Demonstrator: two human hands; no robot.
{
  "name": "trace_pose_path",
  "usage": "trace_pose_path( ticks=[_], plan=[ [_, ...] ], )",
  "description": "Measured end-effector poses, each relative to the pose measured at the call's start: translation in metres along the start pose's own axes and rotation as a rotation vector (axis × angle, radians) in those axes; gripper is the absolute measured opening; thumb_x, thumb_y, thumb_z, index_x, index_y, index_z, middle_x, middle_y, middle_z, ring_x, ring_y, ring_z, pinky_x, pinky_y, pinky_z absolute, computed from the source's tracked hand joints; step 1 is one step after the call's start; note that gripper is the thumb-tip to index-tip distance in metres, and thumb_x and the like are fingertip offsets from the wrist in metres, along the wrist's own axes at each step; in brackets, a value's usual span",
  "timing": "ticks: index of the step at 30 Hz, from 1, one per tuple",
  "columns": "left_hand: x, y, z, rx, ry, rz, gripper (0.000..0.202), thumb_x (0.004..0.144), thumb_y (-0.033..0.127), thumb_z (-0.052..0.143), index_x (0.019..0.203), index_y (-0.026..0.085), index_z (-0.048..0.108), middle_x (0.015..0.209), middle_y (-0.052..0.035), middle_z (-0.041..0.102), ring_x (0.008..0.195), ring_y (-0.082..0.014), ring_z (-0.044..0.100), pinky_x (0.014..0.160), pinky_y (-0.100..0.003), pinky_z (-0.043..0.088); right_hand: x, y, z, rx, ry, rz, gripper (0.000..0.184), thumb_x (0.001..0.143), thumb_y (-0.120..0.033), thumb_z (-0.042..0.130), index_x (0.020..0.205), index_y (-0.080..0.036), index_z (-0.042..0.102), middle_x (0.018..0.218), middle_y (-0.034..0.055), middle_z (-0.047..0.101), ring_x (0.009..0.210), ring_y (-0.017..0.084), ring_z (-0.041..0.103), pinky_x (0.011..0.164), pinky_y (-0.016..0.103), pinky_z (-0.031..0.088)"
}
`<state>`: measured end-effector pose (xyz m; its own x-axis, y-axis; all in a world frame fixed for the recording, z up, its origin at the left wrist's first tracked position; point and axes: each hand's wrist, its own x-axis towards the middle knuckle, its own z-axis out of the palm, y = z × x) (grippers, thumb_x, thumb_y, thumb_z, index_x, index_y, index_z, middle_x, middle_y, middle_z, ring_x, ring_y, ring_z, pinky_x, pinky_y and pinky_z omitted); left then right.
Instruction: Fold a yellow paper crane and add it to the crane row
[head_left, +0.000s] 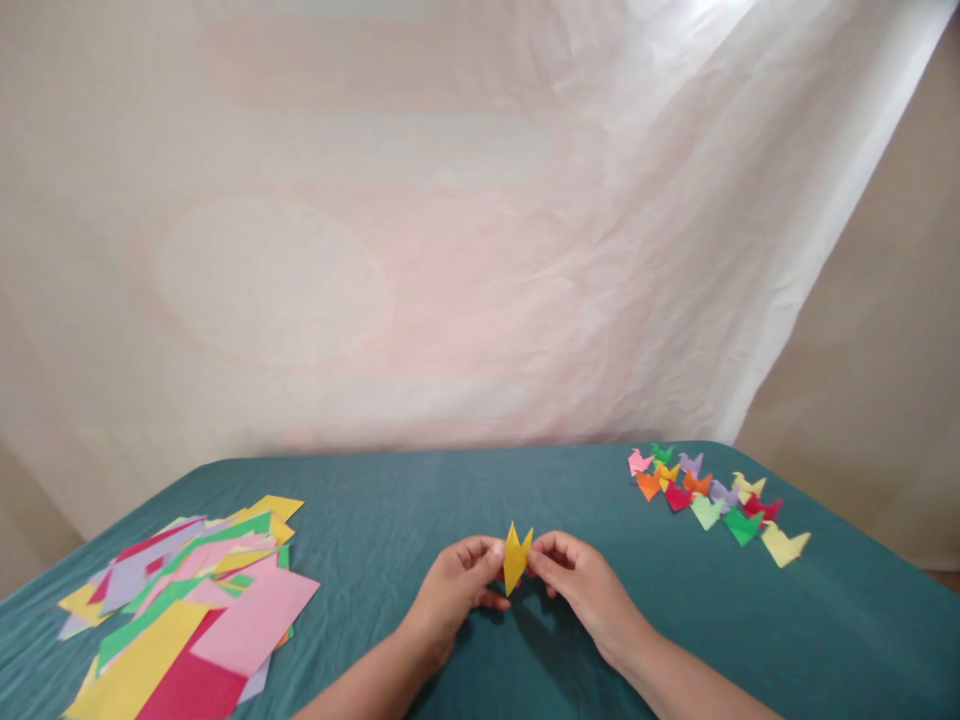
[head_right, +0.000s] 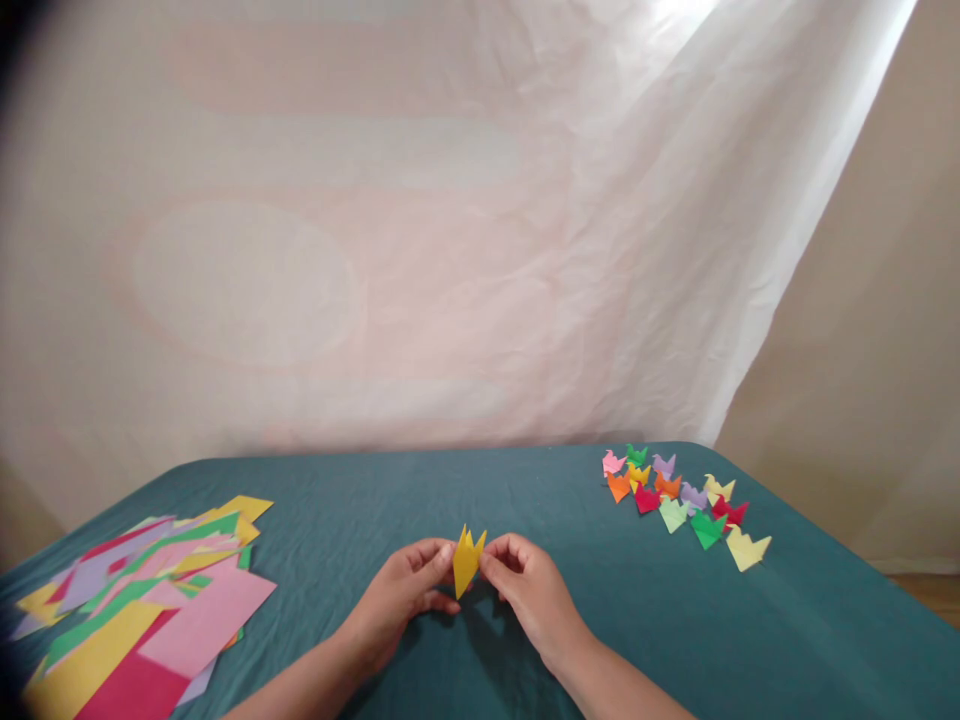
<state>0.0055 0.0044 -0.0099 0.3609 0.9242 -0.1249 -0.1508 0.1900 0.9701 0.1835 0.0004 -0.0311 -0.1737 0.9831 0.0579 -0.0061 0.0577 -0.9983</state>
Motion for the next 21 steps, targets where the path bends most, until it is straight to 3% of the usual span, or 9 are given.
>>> trace_pose_path(
  ticks=[6, 11, 14, 17, 21],
  plan=[
    [0.005, -0.012, -0.002, 0.123, 0.153, 0.061, 0.028, 0.070, 0.037, 0.073, 0.073, 0.011, 0.065, 0.066, -0.0033, 0.065, 0.057, -0.0111, 0.055, 0.057, -0.022, 0.046, -0.003, -0.002, 0.004, -0.029, -0.033, -0.073, 0.019, 0.082, -0.036, 0.061, 0.080, -0.018, 0.055, 0.071, -0.0017, 0.055, 0.064, 0.012, 0.049, 0.059, 0.022, 0.038],
    [0.003, -0.014, 0.002, 0.029, 0.159, 0.059, 0.024, 0.069, 0.034, 0.074, 0.073, 0.013, 0.061, 0.065, -0.0009, 0.064, 0.057, -0.0112, 0.056, 0.056, -0.022, 0.048, -0.003, -0.003, 0.006, -0.086, 0.021, -0.107, 0.017, 0.077, -0.028, 0.065, 0.075, -0.019, 0.050, 0.070, -0.0030, 0.053, 0.065, 0.013, 0.050, 0.059, 0.022, 0.038],
    [0.003, -0.011, 0.006, 0.006, 0.167, 0.150, 0.023, 0.066, 0.027, 0.075, 0.075, 0.017, 0.056, 0.063, 0.0035, 0.060, 0.055, -0.0109, 0.054, 0.050, -0.020, 0.046, -0.003, -0.003, 0.005, -0.140, 0.064, -0.121, 0.016, 0.076, -0.025, 0.064, 0.070, -0.019, 0.050, 0.065, -0.0043, 0.050, 0.060, 0.012, 0.048, 0.056, 0.022, 0.037],
    [0.002, -0.007, 0.008, 0.057, 0.141, 0.217, 0.017, 0.067, 0.020, 0.072, 0.070, 0.017, 0.056, 0.059, 0.0044, 0.058, 0.053, -0.0101, 0.054, 0.051, -0.019, 0.044, -0.002, -0.005, 0.003, -0.160, 0.043, -0.116, 0.013, 0.077, -0.025, 0.063, 0.069, -0.018, 0.055, 0.064, -0.0030, 0.054, 0.061, 0.013, 0.050, 0.058, 0.023, 0.038],
    [-0.001, -0.003, 0.006, 0.103, 0.119, 0.162, 0.008, 0.070, 0.020, 0.069, 0.073, 0.013, 0.066, 0.061, -0.0003, 0.064, 0.056, -0.0105, 0.057, 0.059, -0.020, 0.045, -0.004, -0.009, 0.001, -0.118, -0.031, -0.099, 0.010, 0.082, -0.026, 0.059, 0.083, -0.019, 0.066, 0.078, 0.0015, 0.066, 0.074, 0.017, 0.059, 0.068, 0.026, 0.043]
  ],
)
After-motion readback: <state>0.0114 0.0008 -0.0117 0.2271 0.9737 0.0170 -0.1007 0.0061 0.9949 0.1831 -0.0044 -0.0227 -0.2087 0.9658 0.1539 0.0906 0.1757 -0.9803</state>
